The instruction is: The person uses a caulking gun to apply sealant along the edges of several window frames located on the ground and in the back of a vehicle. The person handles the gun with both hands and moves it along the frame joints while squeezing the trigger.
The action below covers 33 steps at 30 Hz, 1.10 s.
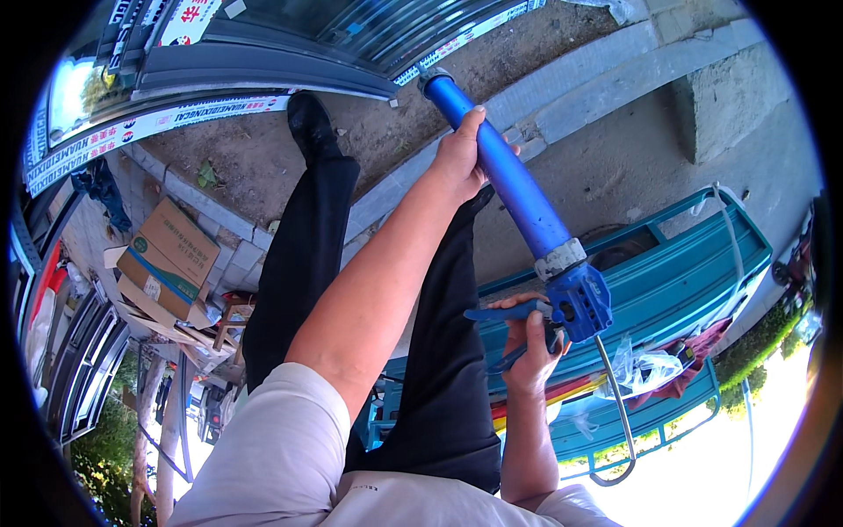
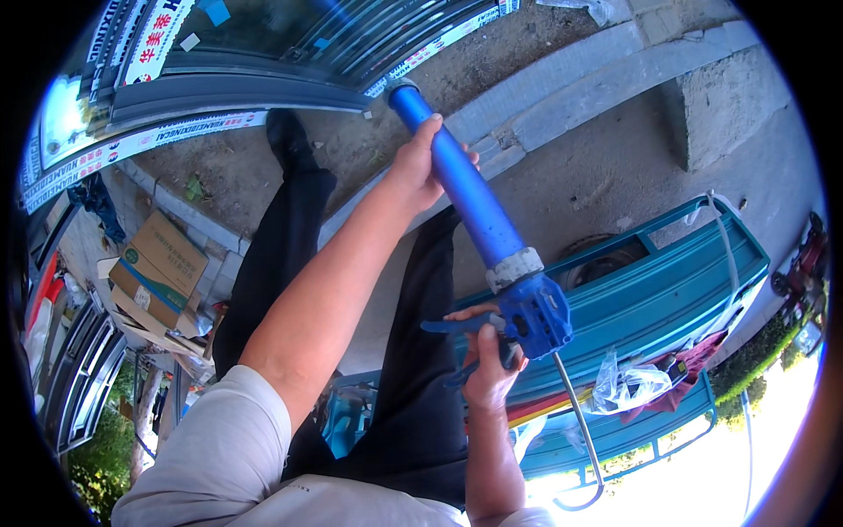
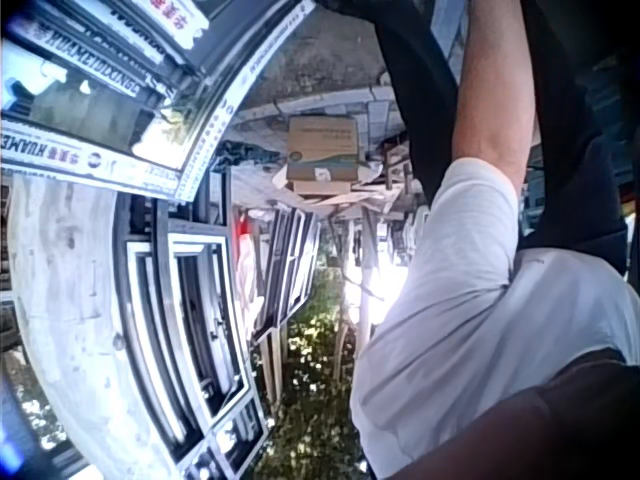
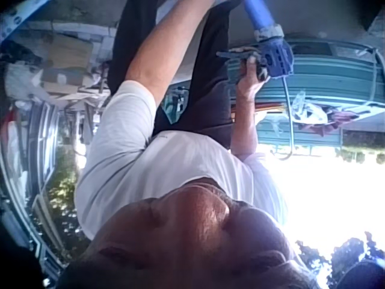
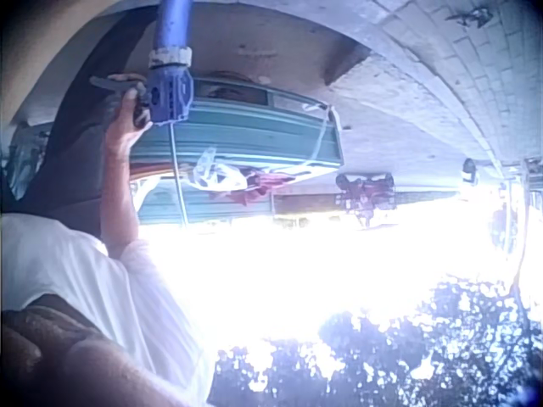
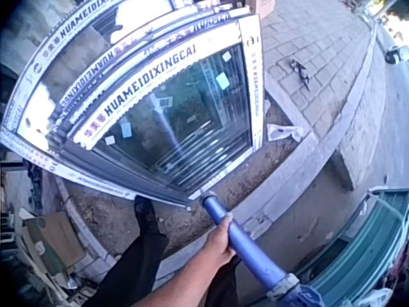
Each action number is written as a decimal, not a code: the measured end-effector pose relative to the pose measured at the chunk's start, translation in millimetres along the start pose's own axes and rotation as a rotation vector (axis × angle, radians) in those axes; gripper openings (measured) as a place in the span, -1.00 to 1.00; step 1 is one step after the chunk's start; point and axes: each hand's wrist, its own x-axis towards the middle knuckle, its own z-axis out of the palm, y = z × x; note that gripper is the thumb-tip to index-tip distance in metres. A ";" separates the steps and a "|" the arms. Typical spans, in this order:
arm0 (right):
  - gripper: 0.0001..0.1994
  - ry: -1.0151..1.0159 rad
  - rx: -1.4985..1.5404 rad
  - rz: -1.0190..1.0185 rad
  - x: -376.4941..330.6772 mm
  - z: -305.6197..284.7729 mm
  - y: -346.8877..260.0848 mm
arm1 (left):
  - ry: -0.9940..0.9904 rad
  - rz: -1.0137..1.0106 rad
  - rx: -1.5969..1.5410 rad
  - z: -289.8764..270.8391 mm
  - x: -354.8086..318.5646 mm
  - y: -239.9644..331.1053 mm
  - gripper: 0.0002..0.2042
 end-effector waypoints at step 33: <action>-0.52 -0.097 0.337 0.262 46.9 -35.1 -30.5 | 0.120 -0.016 -0.018 -6.0 9.9 -7.1 -0.66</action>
